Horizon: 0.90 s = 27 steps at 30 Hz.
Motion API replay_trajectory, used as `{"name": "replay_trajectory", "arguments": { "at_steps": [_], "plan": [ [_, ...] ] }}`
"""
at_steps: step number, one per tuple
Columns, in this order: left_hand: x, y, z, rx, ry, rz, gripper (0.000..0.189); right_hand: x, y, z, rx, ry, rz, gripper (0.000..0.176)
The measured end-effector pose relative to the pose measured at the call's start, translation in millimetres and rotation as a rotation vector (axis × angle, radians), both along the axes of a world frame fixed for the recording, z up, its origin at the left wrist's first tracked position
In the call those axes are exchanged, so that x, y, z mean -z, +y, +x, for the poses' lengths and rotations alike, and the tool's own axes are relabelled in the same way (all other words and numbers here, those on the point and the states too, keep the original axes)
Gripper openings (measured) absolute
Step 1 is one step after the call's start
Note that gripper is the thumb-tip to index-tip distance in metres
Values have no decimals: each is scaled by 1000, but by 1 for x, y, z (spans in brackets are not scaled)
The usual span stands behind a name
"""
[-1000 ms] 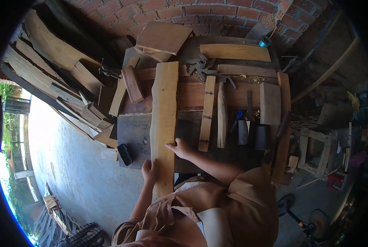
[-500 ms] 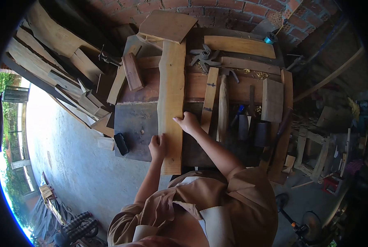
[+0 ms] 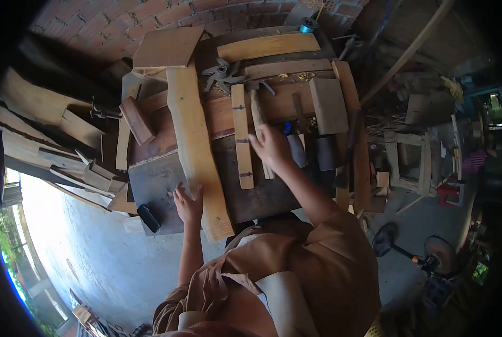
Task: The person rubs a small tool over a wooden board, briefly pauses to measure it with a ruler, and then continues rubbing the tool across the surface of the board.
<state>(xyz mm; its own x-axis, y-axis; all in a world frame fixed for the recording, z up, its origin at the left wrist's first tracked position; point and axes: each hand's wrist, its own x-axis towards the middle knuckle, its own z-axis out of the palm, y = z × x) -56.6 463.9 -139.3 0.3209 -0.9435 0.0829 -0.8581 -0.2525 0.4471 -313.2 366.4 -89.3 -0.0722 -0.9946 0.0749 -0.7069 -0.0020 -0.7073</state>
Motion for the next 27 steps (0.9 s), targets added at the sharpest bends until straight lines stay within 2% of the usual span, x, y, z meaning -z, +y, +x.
{"name": "replay_trajectory", "arguments": {
  "at_steps": [1,2,3,4,6,7,8,14,18,27],
  "plan": [
    [-2,-3,-4,64,-63,-95,65,2,3,-17,65,84,-87,31],
    [-6,-6,-10,75,24,14,82,3,7,-31,131,176,-54,38],
    [-11,-9,-21,81,24,16,82,5,10,-46,196,267,-20,46],
    [-16,-11,-38,99,-57,85,88,17,20,-70,226,425,30,64],
    [-14,-12,-52,99,-170,265,99,12,28,-78,213,472,125,70],
    [-13,-11,-55,86,-173,267,99,11,31,-80,197,518,222,76],
    [-12,-11,-56,71,-163,254,97,14,33,-82,173,529,170,80],
    [-9,2,-56,57,-157,213,89,10,30,-77,136,430,394,81],
    [0,17,-50,77,-186,163,86,27,33,-80,93,438,301,77],
    [6,26,-41,54,-144,118,86,44,35,-88,216,338,173,64]
  ]
}}
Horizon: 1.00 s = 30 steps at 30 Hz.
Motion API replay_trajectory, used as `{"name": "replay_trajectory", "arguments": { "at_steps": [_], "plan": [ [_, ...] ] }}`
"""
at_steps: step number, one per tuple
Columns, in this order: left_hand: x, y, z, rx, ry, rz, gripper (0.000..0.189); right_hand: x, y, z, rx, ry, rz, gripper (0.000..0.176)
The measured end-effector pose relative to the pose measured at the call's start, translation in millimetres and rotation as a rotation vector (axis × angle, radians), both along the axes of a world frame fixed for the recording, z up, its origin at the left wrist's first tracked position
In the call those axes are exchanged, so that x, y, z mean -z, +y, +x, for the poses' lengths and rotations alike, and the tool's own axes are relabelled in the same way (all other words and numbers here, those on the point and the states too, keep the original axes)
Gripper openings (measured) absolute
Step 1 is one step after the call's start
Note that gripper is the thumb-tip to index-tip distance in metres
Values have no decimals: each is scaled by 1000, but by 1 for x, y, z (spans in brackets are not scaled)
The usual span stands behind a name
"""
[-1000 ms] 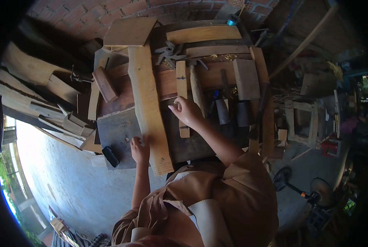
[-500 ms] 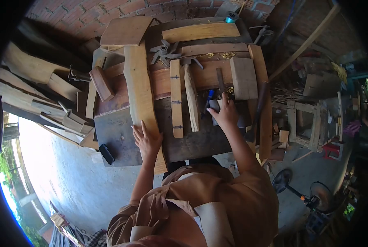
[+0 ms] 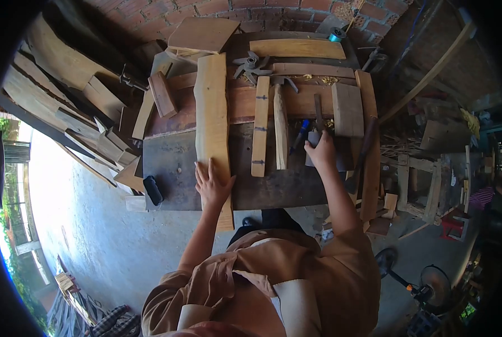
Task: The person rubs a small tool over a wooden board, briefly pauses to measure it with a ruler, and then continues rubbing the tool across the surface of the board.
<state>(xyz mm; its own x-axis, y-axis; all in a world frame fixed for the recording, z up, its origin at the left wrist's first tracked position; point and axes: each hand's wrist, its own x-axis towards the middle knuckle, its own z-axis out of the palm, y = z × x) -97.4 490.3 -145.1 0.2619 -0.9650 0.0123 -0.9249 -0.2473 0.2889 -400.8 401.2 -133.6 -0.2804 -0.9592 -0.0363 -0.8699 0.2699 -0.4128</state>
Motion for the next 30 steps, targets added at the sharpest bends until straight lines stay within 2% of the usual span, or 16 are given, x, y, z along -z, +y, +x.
{"name": "replay_trajectory", "arguments": {
  "at_steps": [2,4,6,8,10,13,16,17,18,20,21,22,23,24,28,30],
  "plan": [
    [-4,4,4,-2,2,31,87,-6,5,6,1,17,-85,62],
    [-8,14,10,27,-5,4,84,-34,18,30,-87,-249,-208,62],
    [-11,26,18,155,186,-245,78,-51,34,59,-130,-464,-180,61],
    [-31,43,16,154,598,-219,75,-60,50,92,-242,-474,-231,60],
    [-56,60,10,210,856,-101,78,-67,68,127,-297,-548,-221,60],
    [-60,78,5,382,880,-106,80,-59,92,171,-328,-651,-165,61],
    [-69,89,9,295,975,-7,79,-66,110,197,-371,-478,-175,60],
    [-60,90,9,257,1063,-59,69,-63,113,201,-376,-476,-175,60],
    [-52,96,12,252,1066,-67,69,-58,117,205,-357,-544,-131,57],
    [-38,103,19,167,1243,37,53,-61,124,210,-344,-608,-90,54],
    [-24,104,18,261,1549,-59,35,-69,128,209,-366,-593,16,50],
    [-12,111,18,260,1551,-64,35,-74,131,208,-387,-576,124,46],
    [-12,116,18,179,1582,3,28,-69,131,205,-457,-459,139,50],
    [-13,120,18,99,1612,70,21,-60,133,204,-460,-454,137,50],
    [9,119,25,101,1622,209,20,-1,136,203,-464,-502,32,58],
    [23,117,31,107,1569,319,21,2,137,208,-480,-543,-19,60]
  ]
}}
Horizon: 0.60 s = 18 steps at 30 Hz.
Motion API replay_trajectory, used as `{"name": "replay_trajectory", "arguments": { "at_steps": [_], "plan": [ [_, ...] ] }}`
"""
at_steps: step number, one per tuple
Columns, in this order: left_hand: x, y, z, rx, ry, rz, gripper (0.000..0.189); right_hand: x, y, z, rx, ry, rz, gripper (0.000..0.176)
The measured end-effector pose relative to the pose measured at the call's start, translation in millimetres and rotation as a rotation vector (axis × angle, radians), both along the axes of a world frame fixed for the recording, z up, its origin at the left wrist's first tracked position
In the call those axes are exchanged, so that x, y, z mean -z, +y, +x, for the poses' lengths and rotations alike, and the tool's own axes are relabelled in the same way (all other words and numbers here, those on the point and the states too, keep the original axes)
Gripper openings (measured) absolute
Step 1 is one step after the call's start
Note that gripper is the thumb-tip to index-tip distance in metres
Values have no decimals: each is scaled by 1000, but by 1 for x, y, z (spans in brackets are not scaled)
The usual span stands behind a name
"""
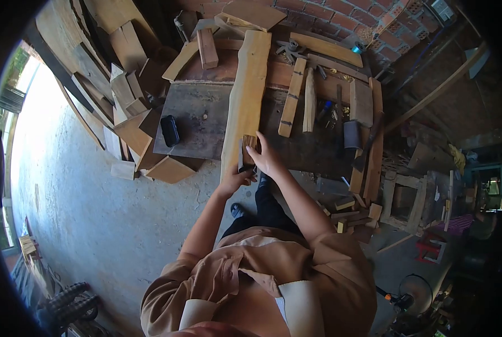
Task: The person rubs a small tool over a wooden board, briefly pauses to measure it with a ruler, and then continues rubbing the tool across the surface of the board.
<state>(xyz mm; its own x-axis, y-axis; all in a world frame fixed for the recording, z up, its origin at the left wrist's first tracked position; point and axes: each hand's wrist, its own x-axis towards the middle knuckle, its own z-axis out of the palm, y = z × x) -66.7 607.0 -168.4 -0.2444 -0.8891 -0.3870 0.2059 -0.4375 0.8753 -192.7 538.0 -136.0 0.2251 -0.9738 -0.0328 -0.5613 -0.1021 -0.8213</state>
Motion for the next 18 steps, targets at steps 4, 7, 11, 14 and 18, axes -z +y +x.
{"name": "replay_trajectory", "arguments": {
  "at_steps": [4,7,11,14,18],
  "plan": [
    [10,-2,16,93,-267,14,33,-8,-1,8,-80,72,226,60],
    [-17,11,12,-155,-663,-141,42,6,0,9,-146,69,232,58],
    [-39,24,16,-169,-1027,-280,64,19,4,9,-86,90,78,59],
    [-41,32,16,-94,-1203,-389,80,13,7,10,-100,90,82,55],
    [-35,28,9,-79,-1270,-378,79,0,10,14,-155,102,126,45]
  ]
}}
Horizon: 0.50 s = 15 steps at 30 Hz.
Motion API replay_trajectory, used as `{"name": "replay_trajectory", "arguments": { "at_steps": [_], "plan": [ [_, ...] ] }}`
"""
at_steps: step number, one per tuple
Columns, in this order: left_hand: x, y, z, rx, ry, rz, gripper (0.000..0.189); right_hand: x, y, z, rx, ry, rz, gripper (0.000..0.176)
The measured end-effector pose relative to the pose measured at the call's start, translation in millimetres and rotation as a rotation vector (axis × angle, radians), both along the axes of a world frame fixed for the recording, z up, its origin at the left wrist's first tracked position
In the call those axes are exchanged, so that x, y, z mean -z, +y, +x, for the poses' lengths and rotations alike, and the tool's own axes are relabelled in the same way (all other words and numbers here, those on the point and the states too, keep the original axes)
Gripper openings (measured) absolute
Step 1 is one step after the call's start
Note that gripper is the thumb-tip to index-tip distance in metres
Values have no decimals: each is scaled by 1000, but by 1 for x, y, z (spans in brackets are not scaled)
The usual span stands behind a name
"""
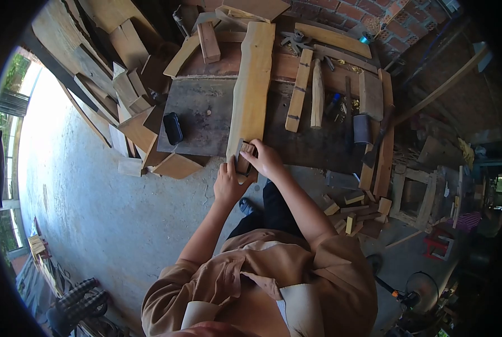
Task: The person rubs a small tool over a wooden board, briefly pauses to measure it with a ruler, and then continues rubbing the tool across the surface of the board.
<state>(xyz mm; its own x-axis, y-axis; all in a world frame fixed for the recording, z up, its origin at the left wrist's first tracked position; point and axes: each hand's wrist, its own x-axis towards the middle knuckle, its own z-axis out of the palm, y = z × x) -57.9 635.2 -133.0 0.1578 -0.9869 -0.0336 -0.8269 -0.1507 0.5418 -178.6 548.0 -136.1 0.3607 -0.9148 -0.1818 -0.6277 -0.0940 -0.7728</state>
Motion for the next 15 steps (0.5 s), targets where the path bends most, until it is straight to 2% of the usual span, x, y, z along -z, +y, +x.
{"name": "replay_trajectory", "arguments": {
  "at_steps": [4,8,10,12,14,15],
  "plan": [
    [11,-5,-7,-55,-1,-80,72,4,13,7,22,89,-150,42],
    [11,-3,-17,-38,32,-67,60,3,21,13,69,275,-201,53],
    [14,-5,-20,-80,58,52,50,3,21,17,91,343,-226,56],
    [5,-9,-21,-79,9,24,49,4,18,21,118,387,-202,52],
    [-1,-13,-20,-58,8,250,57,7,14,25,116,397,-225,51],
    [1,-14,-20,-55,5,248,57,8,12,26,112,410,-248,51]
  ]
}}
